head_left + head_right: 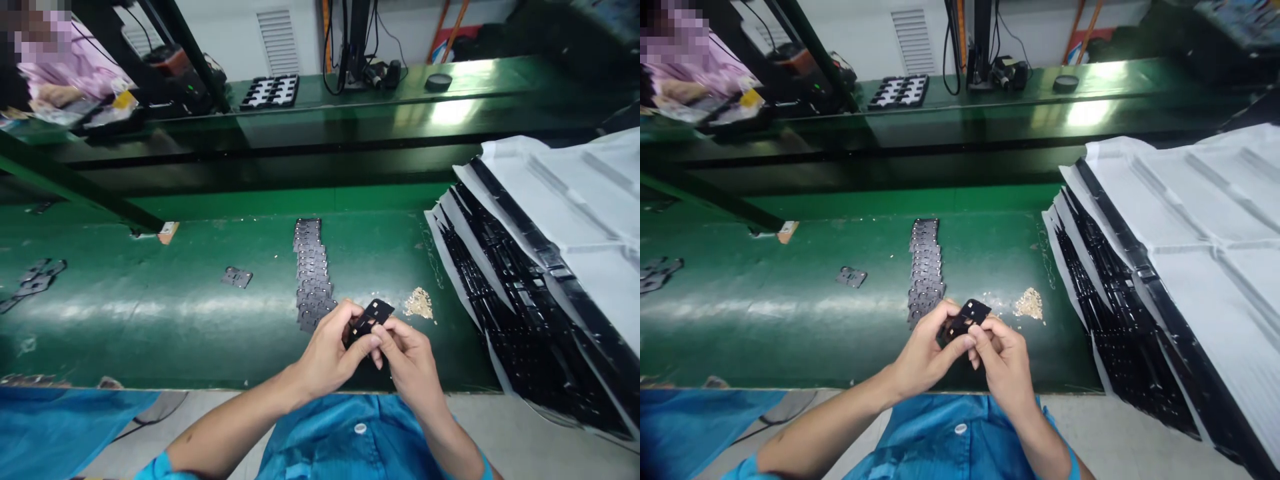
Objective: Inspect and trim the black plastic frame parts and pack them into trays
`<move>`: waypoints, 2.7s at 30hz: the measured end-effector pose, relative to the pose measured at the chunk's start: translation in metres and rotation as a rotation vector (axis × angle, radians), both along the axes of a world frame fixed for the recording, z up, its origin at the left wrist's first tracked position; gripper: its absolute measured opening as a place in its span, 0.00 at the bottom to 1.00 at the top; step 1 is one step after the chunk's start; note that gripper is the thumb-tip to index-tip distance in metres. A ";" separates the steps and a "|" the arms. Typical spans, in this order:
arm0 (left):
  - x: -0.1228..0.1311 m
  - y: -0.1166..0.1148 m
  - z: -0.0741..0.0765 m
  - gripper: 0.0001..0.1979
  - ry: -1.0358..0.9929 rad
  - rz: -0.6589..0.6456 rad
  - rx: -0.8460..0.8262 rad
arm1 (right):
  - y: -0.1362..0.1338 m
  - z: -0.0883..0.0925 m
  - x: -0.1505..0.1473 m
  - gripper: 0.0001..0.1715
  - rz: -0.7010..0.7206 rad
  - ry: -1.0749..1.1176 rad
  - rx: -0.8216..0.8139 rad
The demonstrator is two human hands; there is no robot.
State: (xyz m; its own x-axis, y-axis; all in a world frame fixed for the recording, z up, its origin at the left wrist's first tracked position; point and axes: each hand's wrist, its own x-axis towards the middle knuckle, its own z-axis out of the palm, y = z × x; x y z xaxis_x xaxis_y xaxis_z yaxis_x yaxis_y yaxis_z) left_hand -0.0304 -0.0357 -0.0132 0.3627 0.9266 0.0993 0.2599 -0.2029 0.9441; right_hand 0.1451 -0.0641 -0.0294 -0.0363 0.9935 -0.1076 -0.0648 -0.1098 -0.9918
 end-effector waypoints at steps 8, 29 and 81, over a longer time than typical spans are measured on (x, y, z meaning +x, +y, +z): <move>-0.005 0.006 0.015 0.07 0.246 -0.157 -0.069 | 0.008 0.013 0.020 0.12 -0.045 -0.188 0.134; 0.005 -0.007 0.003 0.09 0.189 -0.178 -0.072 | 0.006 0.008 0.014 0.12 -0.133 -0.042 0.122; -0.002 0.007 -0.009 0.17 0.001 -0.134 -0.048 | 0.007 0.021 0.025 0.11 0.094 -0.197 0.280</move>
